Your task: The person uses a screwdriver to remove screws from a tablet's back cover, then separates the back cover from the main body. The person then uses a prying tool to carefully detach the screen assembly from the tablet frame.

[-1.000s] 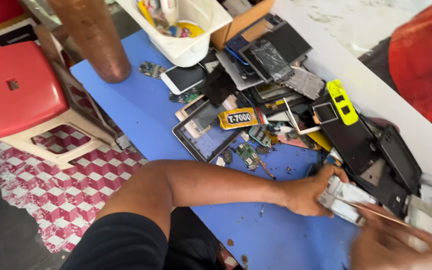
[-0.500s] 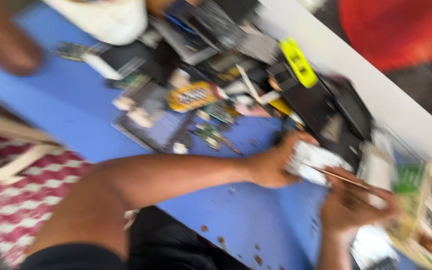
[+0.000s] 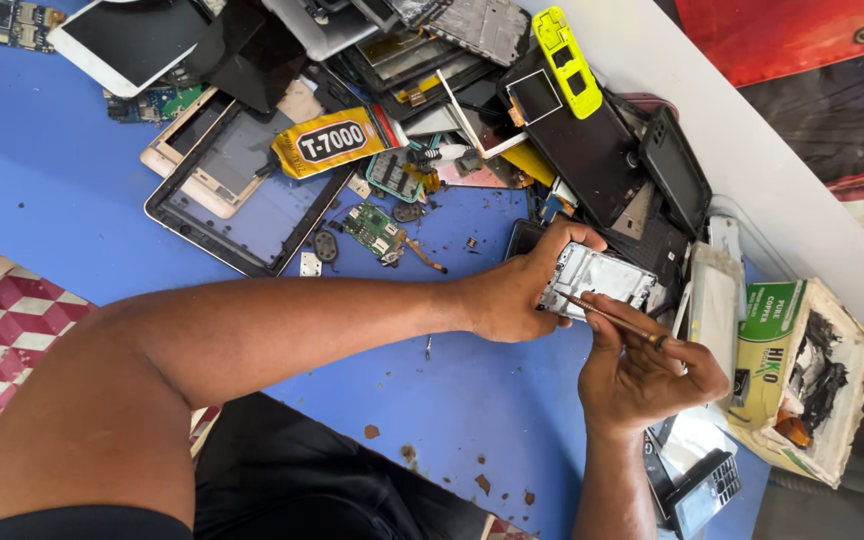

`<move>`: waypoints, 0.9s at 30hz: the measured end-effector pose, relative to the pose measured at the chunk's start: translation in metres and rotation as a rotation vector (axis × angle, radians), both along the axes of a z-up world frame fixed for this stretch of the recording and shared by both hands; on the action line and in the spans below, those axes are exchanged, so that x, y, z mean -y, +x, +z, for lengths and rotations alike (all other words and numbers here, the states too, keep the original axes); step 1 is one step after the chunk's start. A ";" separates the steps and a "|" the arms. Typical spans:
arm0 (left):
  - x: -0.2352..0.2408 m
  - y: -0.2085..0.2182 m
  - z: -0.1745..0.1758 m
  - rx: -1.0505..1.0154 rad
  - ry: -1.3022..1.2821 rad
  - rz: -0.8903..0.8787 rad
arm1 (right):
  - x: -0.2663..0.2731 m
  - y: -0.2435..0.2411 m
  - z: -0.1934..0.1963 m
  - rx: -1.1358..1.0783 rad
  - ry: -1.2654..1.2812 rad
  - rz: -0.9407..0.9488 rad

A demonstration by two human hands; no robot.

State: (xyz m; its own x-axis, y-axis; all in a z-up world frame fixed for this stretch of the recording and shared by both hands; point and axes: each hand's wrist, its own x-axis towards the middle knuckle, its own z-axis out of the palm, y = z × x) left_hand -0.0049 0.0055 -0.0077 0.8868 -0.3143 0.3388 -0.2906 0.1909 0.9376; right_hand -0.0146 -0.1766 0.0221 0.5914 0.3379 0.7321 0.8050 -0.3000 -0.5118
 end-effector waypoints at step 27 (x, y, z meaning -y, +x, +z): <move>0.005 0.007 -0.015 -0.044 -0.032 0.011 | -0.005 0.002 -0.012 0.016 -0.014 0.062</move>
